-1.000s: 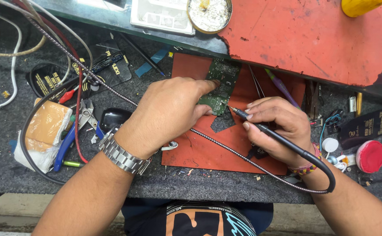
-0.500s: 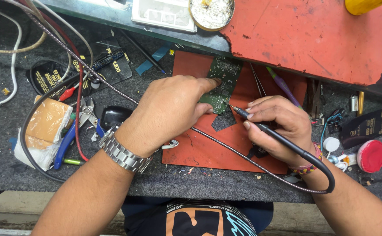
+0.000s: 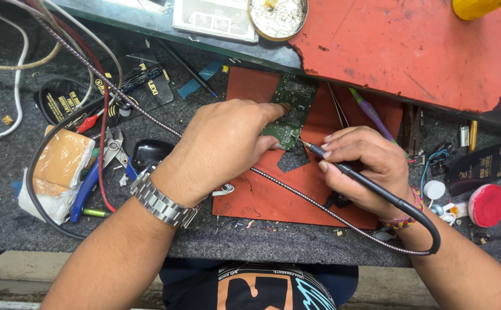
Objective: The person holds a green circuit board steady on a red mat with one hand while using a soldering iron with the other to work on the board's components. They reposition and rotate the board several times to reach different areas, briefly dip the iron in a flux tin, and continue soldering until setting the board down at the end.
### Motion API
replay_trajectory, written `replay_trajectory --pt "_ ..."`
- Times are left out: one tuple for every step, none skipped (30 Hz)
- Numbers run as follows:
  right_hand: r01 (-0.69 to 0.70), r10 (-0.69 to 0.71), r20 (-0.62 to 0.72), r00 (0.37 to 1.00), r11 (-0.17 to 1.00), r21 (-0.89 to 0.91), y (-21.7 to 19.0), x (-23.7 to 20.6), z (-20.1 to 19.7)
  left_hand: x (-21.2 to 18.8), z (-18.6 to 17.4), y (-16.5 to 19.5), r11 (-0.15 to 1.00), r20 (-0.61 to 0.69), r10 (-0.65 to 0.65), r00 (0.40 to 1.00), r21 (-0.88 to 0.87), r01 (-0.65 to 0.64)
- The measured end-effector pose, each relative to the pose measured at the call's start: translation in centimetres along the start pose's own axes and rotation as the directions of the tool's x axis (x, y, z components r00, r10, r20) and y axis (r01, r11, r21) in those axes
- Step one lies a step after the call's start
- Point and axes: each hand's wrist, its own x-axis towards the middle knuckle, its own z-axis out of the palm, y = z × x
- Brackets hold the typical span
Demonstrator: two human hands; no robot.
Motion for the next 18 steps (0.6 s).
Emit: replay_trajectory --pt "-0.006 0.006 -0.008 1.0 1.0 0.002 -0.04 0.0 0.02 0.01 -0.02 0.0 1.0 0.006 -0.006 1.0 0.0 0.006" --pt "-0.013 0.013 -0.015 1.0 1.0 0.004 -0.07 -0.02 0.05 0.03 -0.05 0.01 1.0 0.014 -0.013 1.0 -0.001 0.013" --pt "-0.021 0.021 -0.022 1.0 1.0 0.006 -0.11 -0.05 0.06 0.03 -0.08 0.01 1.0 0.021 -0.021 1.0 -0.002 0.021" --pt "-0.027 0.027 -0.028 0.999 1.0 -0.004 -0.12 -0.08 0.08 0.02 -0.1 0.01 1.0 0.017 -0.016 1.0 -0.001 0.016" --pt "-0.033 0.033 -0.033 0.999 0.999 -0.014 -0.16 -0.07 0.18 0.0 -0.12 0.01 1.0 0.012 -0.012 1.0 0.0 0.012" --pt "-0.039 0.038 -0.038 0.999 0.999 -0.023 -0.17 -0.06 0.23 -0.02 -0.12 0.0 1.0 0.008 -0.01 1.0 0.001 0.01" --pt "-0.03 0.029 -0.028 0.999 0.999 -0.021 -0.17 -0.03 0.2 -0.03 -0.12 0.0 1.0 0.007 -0.01 1.0 0.0 0.01" --pt "-0.02 0.02 -0.018 1.0 1.0 -0.02 -0.13 0.01 0.07 -0.04 -0.11 0.0 1.0 0.006 -0.01 1.0 0.0 0.01" --pt "-0.012 0.012 -0.01 1.0 1.0 -0.02 -0.14 0.05 0.05 -0.03 -0.09 -0.01 1.0 0.006 -0.007 1.0 -0.001 0.007" --pt "-0.01 0.01 -0.011 1.0 1.0 -0.011 -0.12 0.07 0.06 -0.03 -0.07 -0.01 1.0 0.007 -0.009 1.0 0.001 0.009" --pt "-0.01 0.01 -0.012 1.0 1.0 -0.002 -0.1 0.08 0.08 -0.02 -0.05 -0.01 1.0 0.008 -0.01 1.0 0.003 0.01" --pt "-0.009 0.009 -0.013 1.0 1.0 0.007 -0.08 0.06 0.06 -0.02 -0.02 -0.02 1.0 0.01 -0.012 1.0 0.005 0.012" --pt "-0.021 0.021 -0.023 1.0 1.0 0.007 -0.14 0.01 0.11 -0.03 0.0 -0.02 1.0 0.008 -0.006 1.0 0.005 0.006" --pt "-0.032 0.032 -0.032 0.999 0.999 0.008 -0.2 -0.07 0.16 -0.04 0.01 -0.02 1.0 0.004 0.0 1.0 0.006 0.0" --pt "-0.043 0.044 -0.04 0.998 0.999 0.009 -0.24 -0.12 0.17 -0.05 0.02 -0.02 1.0 0.001 0.004 1.0 0.006 -0.004" --pt "-0.035 0.035 -0.031 0.999 0.999 0.002 -0.19 -0.11 0.12 -0.03 0.02 -0.01 1.0 0.009 -0.005 1.0 0.006 0.005" --pt "-0.026 0.026 -0.021 0.999 1.0 -0.003 -0.16 -0.06 0.13 -0.01 0.02 -0.01 1.0 0.016 -0.016 1.0 0.007 0.016" --pt "-0.016 0.016 -0.013 1.0 1.0 -0.009 -0.11 0.0 0.11 0.01 0.02 0.0 1.0 0.023 -0.025 0.999 0.009 0.025"
